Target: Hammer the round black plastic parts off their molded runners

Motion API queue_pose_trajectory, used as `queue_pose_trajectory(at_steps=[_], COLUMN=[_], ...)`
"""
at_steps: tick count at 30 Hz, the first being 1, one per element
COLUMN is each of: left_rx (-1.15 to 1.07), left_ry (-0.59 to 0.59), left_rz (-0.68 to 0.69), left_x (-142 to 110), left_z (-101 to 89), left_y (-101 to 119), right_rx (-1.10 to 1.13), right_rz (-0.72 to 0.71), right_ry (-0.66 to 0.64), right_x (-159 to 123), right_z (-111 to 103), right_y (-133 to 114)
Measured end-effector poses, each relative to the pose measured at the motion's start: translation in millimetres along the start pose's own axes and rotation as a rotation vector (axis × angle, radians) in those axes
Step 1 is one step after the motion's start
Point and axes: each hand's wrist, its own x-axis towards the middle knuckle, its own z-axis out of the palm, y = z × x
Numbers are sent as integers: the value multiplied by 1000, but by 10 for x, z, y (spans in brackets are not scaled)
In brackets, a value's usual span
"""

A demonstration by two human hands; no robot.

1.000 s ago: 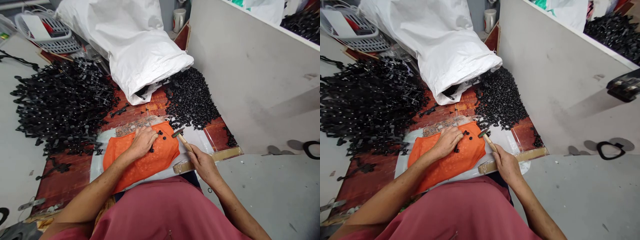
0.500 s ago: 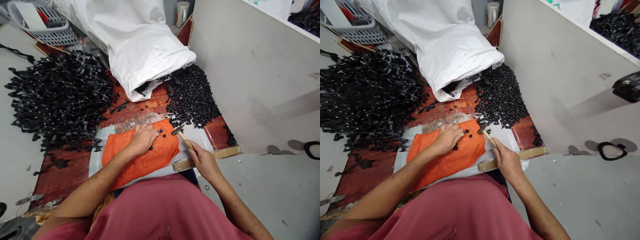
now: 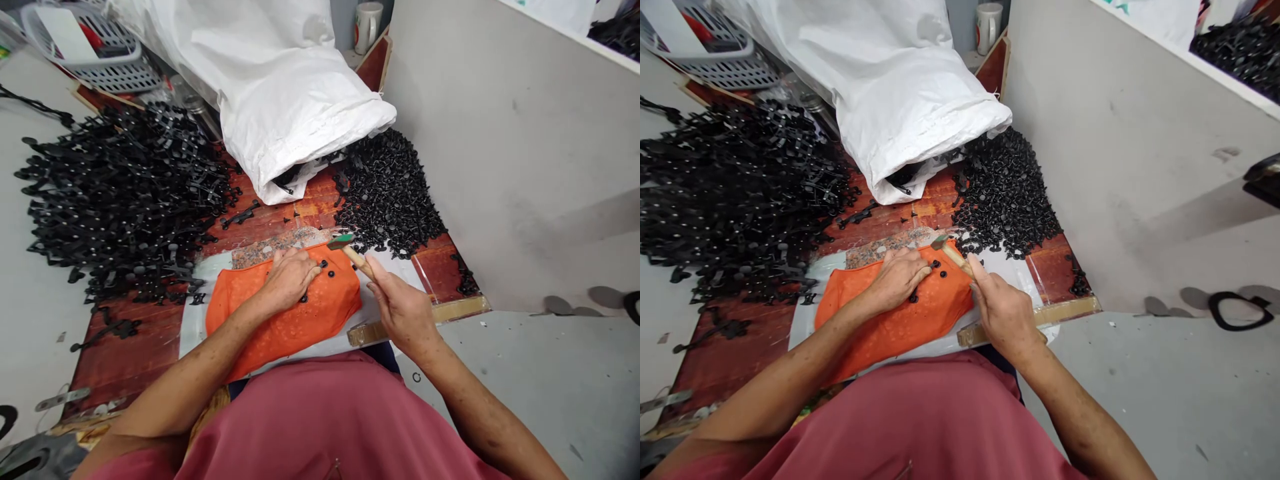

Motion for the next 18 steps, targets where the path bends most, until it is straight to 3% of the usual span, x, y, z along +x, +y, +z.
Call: queue_pose_trajectory(at_steps=[5, 10, 14, 16, 18], left_rx=[-3, -58, -180, -236, -315], left_ry=[8, 86, 150, 229, 351], left_rz=[29, 185, 328, 320, 231], left_x=[-4, -89, -177, -244, -333], left_z=[12, -123, -156, -112, -42], left_y=[-41, 118, 308, 343, 335], right_rx=[46, 594, 1019, 1156, 1233], right_rz=[22, 99, 129, 181, 268], right_ry=[-108, 75, -81, -131, -99], right_x=[40, 245, 366, 358, 308], right_z=[51, -96, -70, 6, 74], right_y=[8, -78, -217, -256, -266])
